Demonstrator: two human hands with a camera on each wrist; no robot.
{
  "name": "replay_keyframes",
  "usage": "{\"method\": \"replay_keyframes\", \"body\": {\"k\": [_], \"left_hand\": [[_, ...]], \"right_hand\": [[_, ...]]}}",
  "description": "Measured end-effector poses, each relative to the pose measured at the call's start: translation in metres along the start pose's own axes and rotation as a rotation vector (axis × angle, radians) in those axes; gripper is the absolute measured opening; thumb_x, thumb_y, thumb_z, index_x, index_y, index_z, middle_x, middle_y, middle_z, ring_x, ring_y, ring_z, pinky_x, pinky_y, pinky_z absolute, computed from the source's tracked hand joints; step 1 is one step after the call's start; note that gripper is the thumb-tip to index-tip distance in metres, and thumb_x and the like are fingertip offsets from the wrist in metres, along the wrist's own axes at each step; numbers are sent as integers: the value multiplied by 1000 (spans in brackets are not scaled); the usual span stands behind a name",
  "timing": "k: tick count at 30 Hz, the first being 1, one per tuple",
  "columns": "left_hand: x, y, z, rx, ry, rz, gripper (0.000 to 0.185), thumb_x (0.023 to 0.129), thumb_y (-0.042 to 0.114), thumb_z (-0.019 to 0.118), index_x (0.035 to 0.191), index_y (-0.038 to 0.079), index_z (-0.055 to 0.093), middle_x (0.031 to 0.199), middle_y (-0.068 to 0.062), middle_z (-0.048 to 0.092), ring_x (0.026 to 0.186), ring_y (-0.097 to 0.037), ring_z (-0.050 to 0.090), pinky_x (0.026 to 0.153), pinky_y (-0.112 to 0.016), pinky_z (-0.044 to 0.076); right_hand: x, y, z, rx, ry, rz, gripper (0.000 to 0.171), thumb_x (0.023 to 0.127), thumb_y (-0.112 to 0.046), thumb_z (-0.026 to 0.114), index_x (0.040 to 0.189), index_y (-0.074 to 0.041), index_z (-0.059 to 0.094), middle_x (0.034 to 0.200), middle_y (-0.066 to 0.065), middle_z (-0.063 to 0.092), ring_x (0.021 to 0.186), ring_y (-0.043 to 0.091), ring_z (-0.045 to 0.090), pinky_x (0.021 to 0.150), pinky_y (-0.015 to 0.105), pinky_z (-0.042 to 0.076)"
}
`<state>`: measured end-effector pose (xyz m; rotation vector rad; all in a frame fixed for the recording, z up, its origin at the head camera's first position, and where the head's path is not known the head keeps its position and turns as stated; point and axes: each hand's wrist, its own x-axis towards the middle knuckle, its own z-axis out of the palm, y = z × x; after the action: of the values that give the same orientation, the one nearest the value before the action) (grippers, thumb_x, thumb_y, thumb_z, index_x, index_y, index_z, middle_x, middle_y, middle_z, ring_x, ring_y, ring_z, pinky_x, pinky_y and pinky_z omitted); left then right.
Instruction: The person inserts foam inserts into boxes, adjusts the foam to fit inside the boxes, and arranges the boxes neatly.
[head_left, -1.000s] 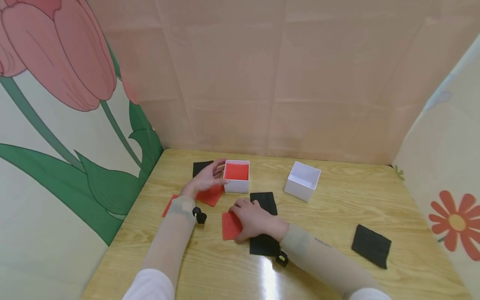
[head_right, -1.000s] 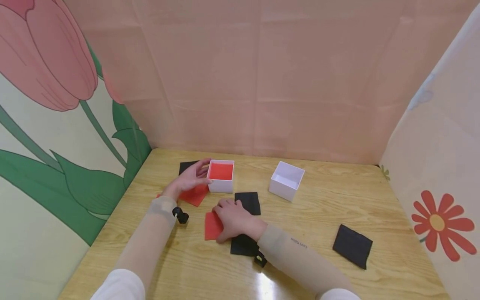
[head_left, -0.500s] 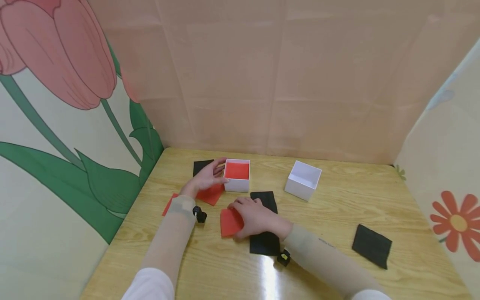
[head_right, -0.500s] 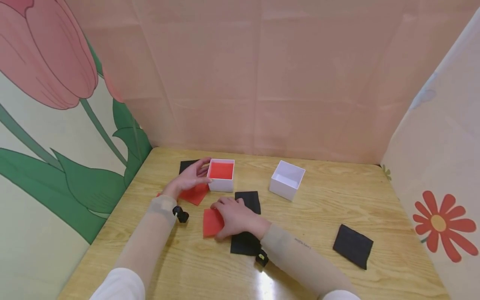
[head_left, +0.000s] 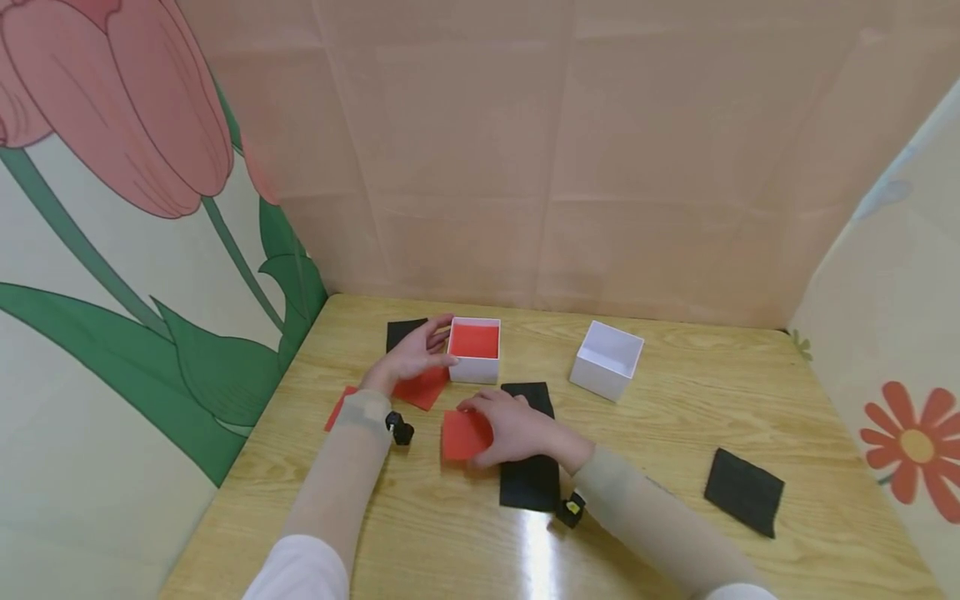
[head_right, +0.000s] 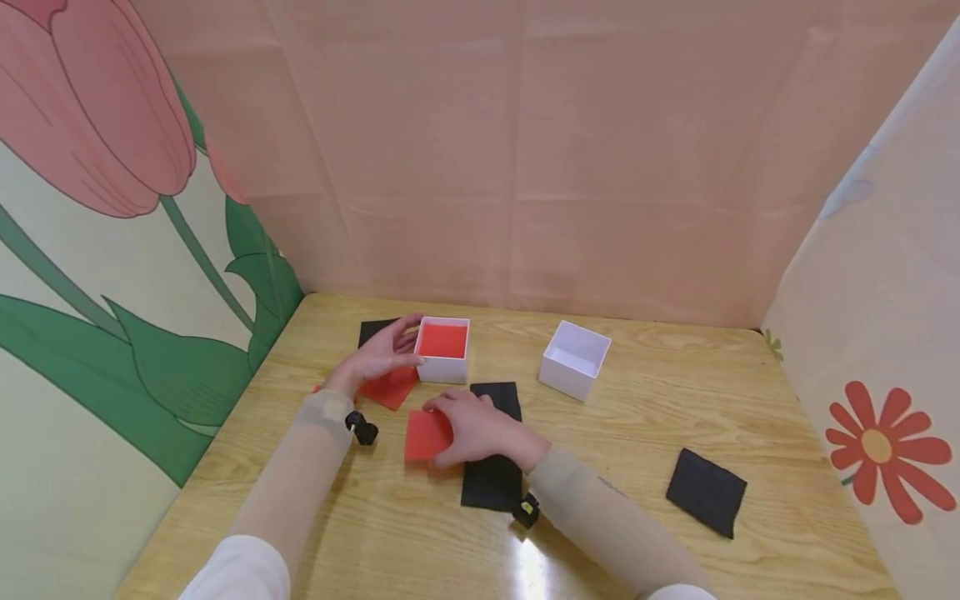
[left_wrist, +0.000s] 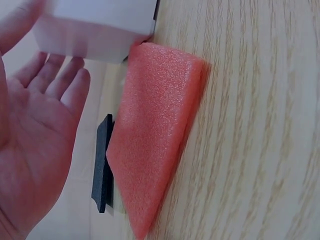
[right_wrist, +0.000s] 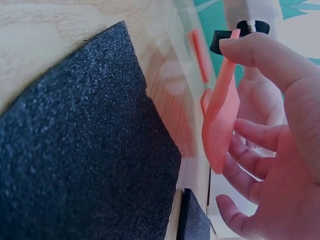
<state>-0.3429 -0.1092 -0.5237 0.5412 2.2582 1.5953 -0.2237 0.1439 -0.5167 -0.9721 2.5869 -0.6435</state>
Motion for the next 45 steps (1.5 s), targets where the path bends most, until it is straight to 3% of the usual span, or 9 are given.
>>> {"method": "replay_keyframes", "body": {"k": [11, 21, 28, 39, 45], "left_hand": [[1, -9, 0, -13, -2, 8, 96, 94, 25, 87, 170, 19, 29, 173, -2, 34, 157, -26, 36, 120, -42, 40], [-2, -9, -1, -5, 13, 12, 95, 94, 25, 86, 170, 19, 29, 173, -1, 34, 156, -26, 37, 121, -42, 39], [-4, -4, 0, -4, 20, 10, 94, 94, 25, 86, 169, 22, 31, 172, -1, 35, 156, -25, 38, 120, -42, 42], [-2, -5, 1, -9, 9, 41, 95, 95, 24, 85, 170, 17, 27, 173, -5, 33, 157, -28, 35, 122, -43, 38], [-1, -7, 3, 2, 10, 43, 95, 95, 25, 85, 170, 18, 27, 173, -4, 33, 157, -28, 36, 120, -43, 41]], "right_hand": [[-8, 5, -4, 57, 13, -3, 83, 80, -52, 87, 151, -20, 56, 141, -1, 55, 118, 16, 54, 93, 36, 56], [-10, 13, -16, 104, 58, -1, 97, 81, -54, 88, 162, -19, 46, 155, 2, 51, 131, 21, 52, 107, 46, 52], [-14, 16, -22, 120, 67, 17, 97, 84, -52, 86, 165, -22, 43, 160, 1, 46, 138, 22, 47, 111, 48, 49], [-13, 17, -35, 109, 167, 14, 91, 83, -42, 88, 161, -20, 48, 152, 4, 50, 123, 23, 53, 95, 40, 56], [-13, 18, -46, 128, 243, -10, 88, 84, -41, 88, 158, -13, 51, 148, 8, 53, 120, 26, 56, 94, 47, 59]]}}
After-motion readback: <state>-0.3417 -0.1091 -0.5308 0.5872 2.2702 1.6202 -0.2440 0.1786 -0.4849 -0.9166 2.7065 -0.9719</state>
